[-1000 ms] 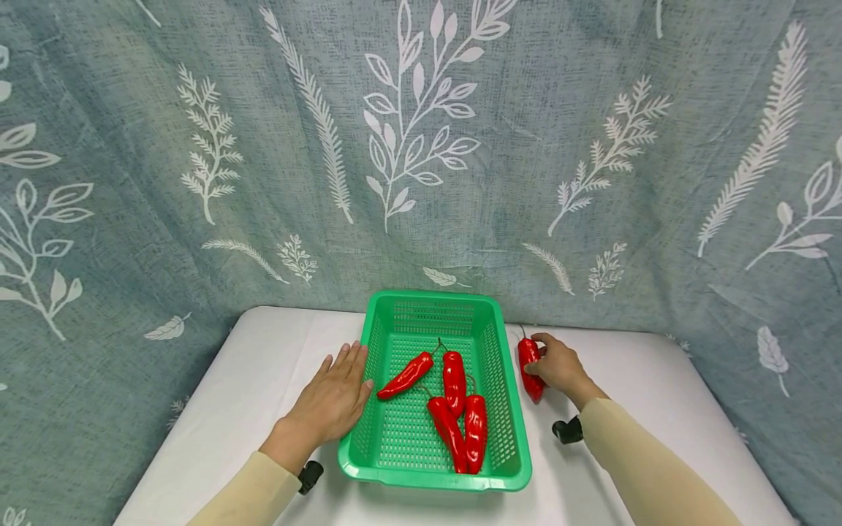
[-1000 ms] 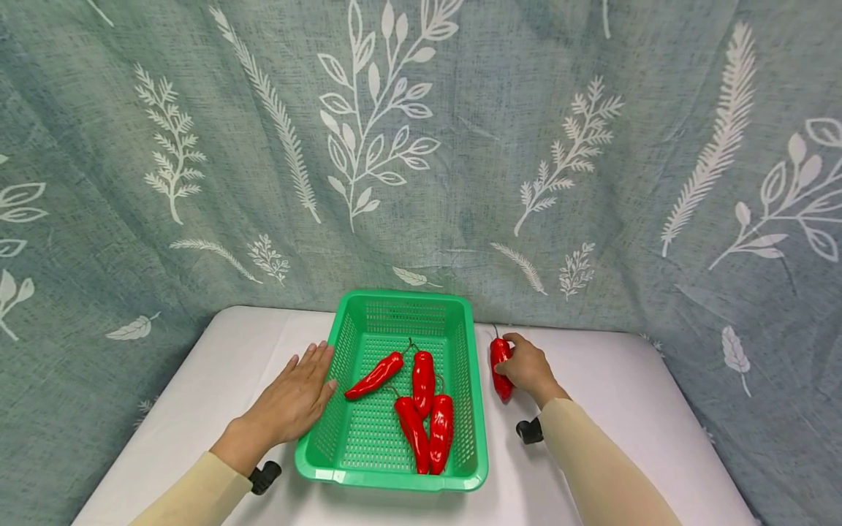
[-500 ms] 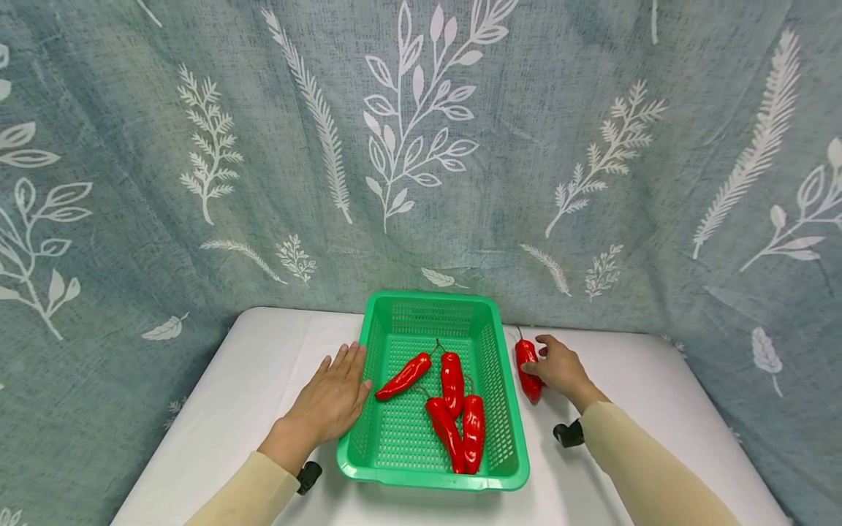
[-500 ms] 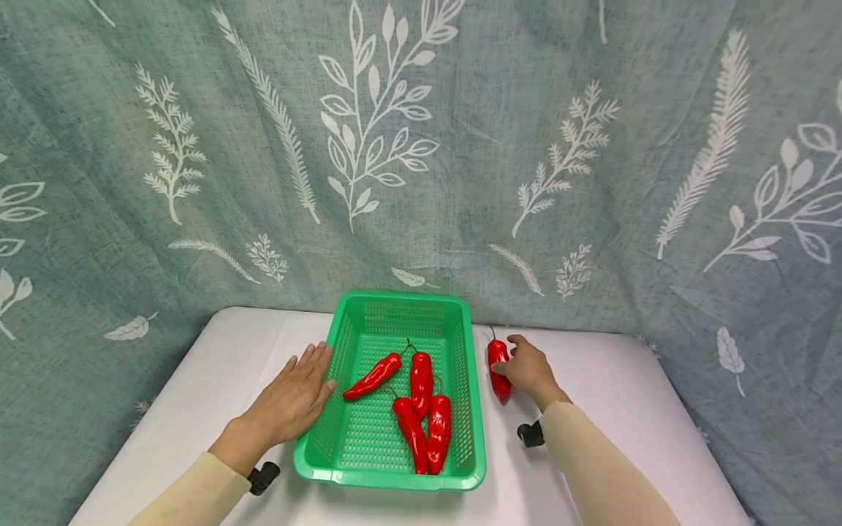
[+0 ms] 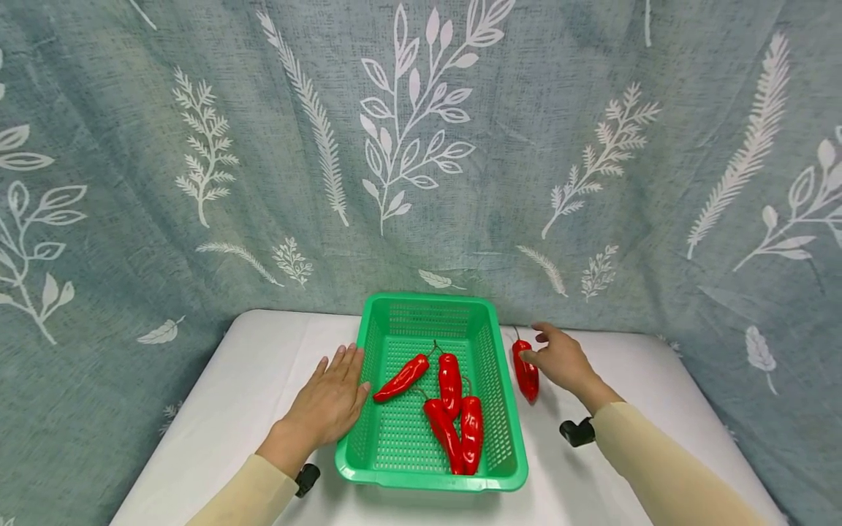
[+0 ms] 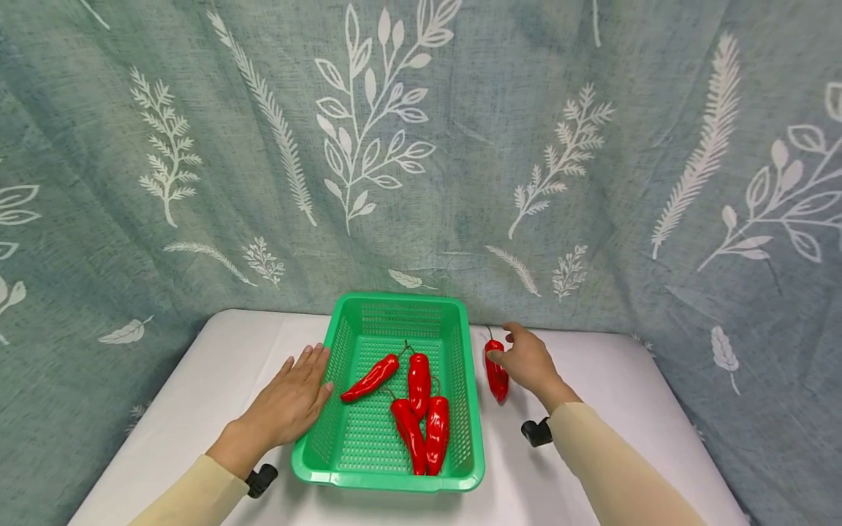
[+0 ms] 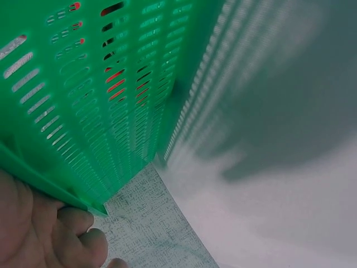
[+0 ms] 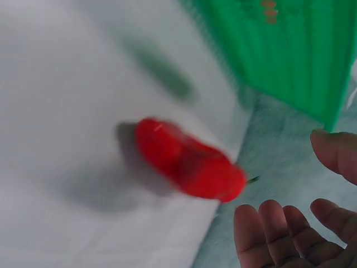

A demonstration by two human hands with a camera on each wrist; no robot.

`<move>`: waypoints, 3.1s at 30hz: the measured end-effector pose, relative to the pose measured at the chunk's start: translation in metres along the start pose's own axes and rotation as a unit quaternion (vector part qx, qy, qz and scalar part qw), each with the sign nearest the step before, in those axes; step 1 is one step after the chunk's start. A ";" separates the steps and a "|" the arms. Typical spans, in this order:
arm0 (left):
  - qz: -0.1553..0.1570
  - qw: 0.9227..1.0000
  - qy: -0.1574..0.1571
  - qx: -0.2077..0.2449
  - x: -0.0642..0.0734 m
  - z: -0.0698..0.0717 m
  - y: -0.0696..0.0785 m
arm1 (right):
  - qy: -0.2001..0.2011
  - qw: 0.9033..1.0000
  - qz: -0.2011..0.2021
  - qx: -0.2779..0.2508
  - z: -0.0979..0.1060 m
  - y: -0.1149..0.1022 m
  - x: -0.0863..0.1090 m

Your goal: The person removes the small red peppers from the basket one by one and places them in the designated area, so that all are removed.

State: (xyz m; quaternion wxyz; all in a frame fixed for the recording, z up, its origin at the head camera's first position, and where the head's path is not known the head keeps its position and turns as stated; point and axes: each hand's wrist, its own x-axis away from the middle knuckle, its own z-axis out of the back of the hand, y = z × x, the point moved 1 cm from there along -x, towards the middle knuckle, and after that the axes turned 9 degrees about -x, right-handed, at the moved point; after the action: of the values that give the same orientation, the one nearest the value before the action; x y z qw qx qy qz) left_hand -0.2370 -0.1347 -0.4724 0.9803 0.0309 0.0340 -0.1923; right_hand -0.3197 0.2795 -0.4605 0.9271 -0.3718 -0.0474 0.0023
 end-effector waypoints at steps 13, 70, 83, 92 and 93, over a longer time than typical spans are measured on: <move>0.001 1.000 0.005 0.003 0.001 -0.001 0.000 | 0.015 0.997 0.078 -0.016 -0.011 -0.078 0.023; 0.007 1.000 0.008 0.026 0.000 0.000 0.000 | -0.265 0.948 0.153 0.084 -0.130 -0.116 0.049; 0.007 1.000 0.011 0.026 0.001 -0.001 -0.001 | -0.270 0.939 0.150 0.153 -0.148 -0.114 0.049; 0.006 0.999 0.010 0.031 0.000 -0.001 0.000 | -0.276 0.936 0.153 0.156 -0.148 -0.116 0.048; 0.006 0.999 0.009 0.032 0.000 -0.001 0.000 | -0.276 0.938 0.151 0.147 -0.147 -0.115 0.047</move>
State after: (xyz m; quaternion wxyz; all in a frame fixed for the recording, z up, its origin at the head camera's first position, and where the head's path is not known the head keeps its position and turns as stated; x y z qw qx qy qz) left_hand -0.2369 -0.1344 -0.4733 0.9796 0.0641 0.0367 -0.1871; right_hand -0.2633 0.0970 -0.4824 0.9106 -0.2193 -0.2439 0.2515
